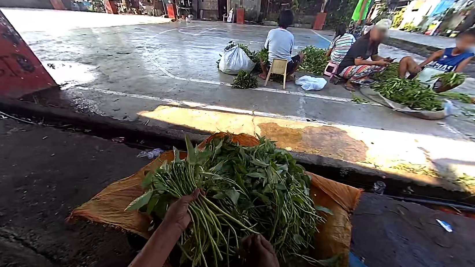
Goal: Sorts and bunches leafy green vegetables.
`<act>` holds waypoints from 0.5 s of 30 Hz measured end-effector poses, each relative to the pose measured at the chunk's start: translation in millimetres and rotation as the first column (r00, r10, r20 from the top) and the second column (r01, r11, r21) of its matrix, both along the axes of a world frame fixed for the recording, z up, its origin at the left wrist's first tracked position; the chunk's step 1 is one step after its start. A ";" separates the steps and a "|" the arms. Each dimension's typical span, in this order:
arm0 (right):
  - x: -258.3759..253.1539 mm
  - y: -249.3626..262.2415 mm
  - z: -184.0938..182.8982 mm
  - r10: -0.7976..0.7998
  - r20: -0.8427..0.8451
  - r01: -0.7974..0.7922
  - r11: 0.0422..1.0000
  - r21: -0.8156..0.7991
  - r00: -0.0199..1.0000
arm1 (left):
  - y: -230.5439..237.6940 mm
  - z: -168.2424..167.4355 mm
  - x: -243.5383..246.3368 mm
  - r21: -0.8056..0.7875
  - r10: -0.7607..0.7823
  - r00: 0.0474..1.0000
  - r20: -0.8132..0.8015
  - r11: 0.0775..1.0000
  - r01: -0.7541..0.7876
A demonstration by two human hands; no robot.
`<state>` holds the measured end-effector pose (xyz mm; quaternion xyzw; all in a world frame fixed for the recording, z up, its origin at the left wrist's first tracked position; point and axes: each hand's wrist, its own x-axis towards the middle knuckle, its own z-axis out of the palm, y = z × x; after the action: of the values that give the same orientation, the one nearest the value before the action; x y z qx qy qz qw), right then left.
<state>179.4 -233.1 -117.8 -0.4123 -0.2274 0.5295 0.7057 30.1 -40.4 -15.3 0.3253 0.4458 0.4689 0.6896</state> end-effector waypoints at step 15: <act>173.9 27.6 12.9 0.277 0.871 0.534 0.702 -0.472 0.405 | 15.4 23.2 -23.4 0.034 -0.035 0.966 0.255 0.999 0.027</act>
<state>353.3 -205.5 -104.9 -0.8792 -0.3155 0.1998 0.2960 6.8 -25.1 8.0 0.2795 0.3410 0.5029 0.7435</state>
